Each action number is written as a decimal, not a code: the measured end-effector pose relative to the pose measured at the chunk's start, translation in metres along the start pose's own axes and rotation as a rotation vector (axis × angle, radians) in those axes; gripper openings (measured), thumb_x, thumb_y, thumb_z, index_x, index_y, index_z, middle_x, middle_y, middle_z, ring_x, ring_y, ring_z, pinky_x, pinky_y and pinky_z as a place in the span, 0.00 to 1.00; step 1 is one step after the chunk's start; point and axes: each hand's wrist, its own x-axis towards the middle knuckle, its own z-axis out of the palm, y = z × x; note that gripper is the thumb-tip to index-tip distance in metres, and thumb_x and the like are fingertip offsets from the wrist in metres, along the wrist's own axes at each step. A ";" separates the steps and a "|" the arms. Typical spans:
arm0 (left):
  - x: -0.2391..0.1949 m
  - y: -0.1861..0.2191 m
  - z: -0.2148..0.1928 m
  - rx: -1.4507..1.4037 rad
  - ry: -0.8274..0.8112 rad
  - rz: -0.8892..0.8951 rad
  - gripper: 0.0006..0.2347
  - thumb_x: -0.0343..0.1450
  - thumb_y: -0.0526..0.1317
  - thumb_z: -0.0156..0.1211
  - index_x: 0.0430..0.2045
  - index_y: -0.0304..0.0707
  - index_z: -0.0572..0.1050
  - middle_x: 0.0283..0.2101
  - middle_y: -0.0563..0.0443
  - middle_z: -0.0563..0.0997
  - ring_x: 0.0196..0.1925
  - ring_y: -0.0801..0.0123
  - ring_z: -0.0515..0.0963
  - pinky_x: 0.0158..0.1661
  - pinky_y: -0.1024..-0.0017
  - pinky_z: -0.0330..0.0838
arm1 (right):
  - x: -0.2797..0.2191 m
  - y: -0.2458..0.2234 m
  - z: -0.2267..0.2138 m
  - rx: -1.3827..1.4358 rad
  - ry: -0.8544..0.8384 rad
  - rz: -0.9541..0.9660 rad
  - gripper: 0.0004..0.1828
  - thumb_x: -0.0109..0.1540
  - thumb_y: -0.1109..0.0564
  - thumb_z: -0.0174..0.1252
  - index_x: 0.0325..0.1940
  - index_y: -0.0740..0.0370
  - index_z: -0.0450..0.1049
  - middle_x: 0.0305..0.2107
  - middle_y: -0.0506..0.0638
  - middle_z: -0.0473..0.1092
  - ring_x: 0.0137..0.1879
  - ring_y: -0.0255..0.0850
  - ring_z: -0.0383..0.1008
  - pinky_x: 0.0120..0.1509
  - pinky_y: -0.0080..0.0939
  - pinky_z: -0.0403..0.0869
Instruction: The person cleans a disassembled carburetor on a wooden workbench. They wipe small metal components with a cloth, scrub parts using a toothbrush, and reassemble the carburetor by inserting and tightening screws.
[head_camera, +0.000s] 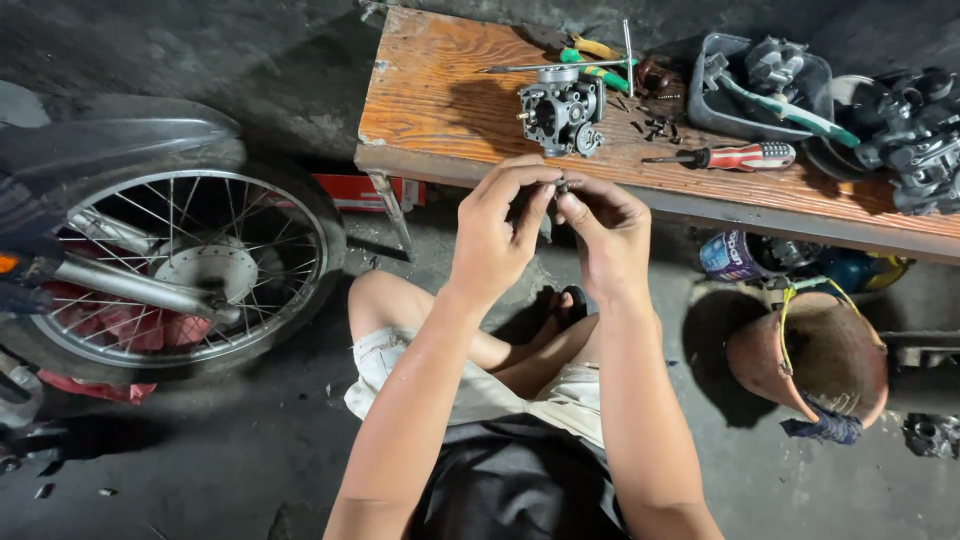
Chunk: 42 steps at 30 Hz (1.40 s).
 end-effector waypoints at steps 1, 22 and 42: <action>-0.001 0.001 -0.001 -0.002 -0.003 -0.003 0.06 0.76 0.31 0.59 0.43 0.38 0.82 0.41 0.49 0.82 0.45 0.59 0.85 0.48 0.63 0.80 | 0.000 -0.002 0.002 -0.001 0.004 0.002 0.12 0.60 0.70 0.68 0.46 0.76 0.79 0.36 0.63 0.77 0.39 0.43 0.76 0.40 0.40 0.77; -0.019 -0.027 -0.020 -0.185 0.027 -0.405 0.09 0.70 0.31 0.65 0.43 0.29 0.80 0.40 0.37 0.84 0.48 0.64 0.83 0.51 0.59 0.78 | -0.006 0.001 0.034 -0.352 0.045 -0.161 0.16 0.56 0.67 0.76 0.46 0.72 0.81 0.34 0.53 0.76 0.43 0.33 0.75 0.49 0.37 0.80; 0.032 -0.024 -0.023 -0.209 0.093 -0.289 0.09 0.73 0.36 0.66 0.46 0.38 0.82 0.47 0.44 0.84 0.53 0.62 0.82 0.58 0.60 0.75 | 0.019 0.001 -0.006 -0.365 0.218 -0.304 0.11 0.64 0.65 0.68 0.49 0.71 0.78 0.39 0.57 0.76 0.43 0.37 0.77 0.47 0.37 0.80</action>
